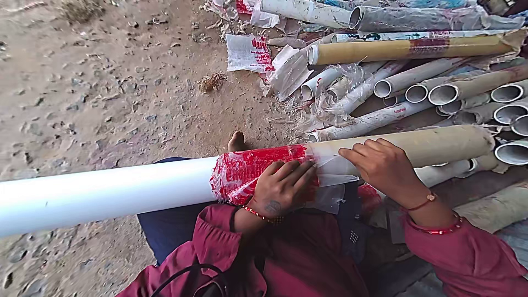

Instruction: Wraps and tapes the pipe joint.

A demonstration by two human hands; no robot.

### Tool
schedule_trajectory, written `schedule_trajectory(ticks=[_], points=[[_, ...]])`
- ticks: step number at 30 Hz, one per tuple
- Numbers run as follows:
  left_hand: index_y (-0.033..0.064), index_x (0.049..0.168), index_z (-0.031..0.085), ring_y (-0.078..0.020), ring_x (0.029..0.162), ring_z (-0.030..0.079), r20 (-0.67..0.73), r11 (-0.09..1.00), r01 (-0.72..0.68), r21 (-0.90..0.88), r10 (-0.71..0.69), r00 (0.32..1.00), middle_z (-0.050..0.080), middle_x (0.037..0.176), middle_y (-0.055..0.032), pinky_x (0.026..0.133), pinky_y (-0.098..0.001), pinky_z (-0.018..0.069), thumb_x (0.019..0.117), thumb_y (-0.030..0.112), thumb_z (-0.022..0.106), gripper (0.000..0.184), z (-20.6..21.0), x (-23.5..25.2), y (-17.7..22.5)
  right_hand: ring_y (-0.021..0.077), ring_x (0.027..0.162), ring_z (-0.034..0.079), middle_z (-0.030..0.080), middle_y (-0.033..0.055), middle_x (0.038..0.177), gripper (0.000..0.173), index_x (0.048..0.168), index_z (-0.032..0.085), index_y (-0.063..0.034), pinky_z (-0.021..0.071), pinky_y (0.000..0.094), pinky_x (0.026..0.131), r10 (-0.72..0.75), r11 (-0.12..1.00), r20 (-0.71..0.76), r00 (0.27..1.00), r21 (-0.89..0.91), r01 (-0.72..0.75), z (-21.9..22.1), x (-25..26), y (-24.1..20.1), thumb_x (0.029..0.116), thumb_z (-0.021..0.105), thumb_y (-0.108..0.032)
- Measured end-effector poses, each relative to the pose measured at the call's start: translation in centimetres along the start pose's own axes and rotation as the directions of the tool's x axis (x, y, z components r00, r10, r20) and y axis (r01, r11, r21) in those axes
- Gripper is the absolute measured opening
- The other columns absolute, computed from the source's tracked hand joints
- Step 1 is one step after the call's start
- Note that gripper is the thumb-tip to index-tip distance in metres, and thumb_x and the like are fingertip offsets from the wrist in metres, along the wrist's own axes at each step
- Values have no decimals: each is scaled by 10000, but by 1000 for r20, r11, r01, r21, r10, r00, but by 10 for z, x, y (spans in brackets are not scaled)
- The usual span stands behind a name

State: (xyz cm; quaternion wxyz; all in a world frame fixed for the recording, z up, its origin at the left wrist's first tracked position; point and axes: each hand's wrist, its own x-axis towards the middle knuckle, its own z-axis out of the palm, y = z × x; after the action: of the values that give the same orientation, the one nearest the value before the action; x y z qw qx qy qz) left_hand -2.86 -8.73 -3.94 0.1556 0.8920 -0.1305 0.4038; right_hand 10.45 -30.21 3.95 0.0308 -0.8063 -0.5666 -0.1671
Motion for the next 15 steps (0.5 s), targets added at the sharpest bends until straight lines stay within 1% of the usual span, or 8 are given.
schedule_trajectory(ticks=[4,6,8,10,11,13,14,15], points=[[128,1076,767,-158,925,713,6,1000,-7,6,7,1000,792,1090,3,774,-316,482,1007,102,529,248,0,-1,1,307,541,571,562,123,603,203,923,769,-46,395,411,516,-8,995,157,988,-100,24,-20,3,1,852,628,82],[143,1054,777,-174,915,714,22,999,42,-20,-42,999,793,1078,-4,760,-321,485,995,106,527,259,-1,1,3,328,565,594,578,136,615,171,908,762,-34,416,433,535,40,993,189,981,-118,-17,-26,4,3,858,645,80],[158,1018,803,-220,857,717,90,988,140,-59,-134,987,778,1000,-46,703,-334,537,976,141,561,246,-6,12,4,327,580,597,606,140,653,198,940,757,-22,423,428,535,93,995,51,994,-37,-91,-14,1,9,931,560,-7],[141,1016,806,-270,783,713,202,976,209,-61,-193,960,741,937,-95,623,-376,558,971,199,584,234,-13,26,5,330,637,654,687,161,739,254,990,765,0,485,435,568,239,970,-126,963,75,-231,12,0,10,998,531,-98],[129,1051,800,-290,755,710,250,975,217,-50,-198,948,727,903,-112,596,-397,555,972,229,592,244,-15,33,6,344,686,690,718,179,795,251,1013,758,16,524,453,606,330,942,-173,928,129,-311,25,1,8,1007,536,-101],[122,1206,764,-316,710,704,336,979,204,-14,-188,923,710,833,-134,550,-417,530,965,260,621,312,-15,50,11,362,752,721,744,195,869,244,1053,743,32,547,490,658,484,871,-220,847,212,-443,46,5,2,1010,540,-97],[102,1275,726,-330,703,703,399,977,215,4,-199,895,704,827,-150,538,-429,522,959,285,652,373,-15,60,15,357,747,721,746,192,876,247,1071,742,29,543,494,647,534,842,-234,812,230,-488,51,8,-1,1010,540,-99],[63,1310,692,-357,729,716,482,968,249,16,-226,846,713,855,-179,556,-457,533,949,312,687,439,-15,71,18,349,719,712,738,185,853,243,1073,739,23,530,488,613,571,819,-243,784,238,-522,53,12,-3,1012,539,-102]])
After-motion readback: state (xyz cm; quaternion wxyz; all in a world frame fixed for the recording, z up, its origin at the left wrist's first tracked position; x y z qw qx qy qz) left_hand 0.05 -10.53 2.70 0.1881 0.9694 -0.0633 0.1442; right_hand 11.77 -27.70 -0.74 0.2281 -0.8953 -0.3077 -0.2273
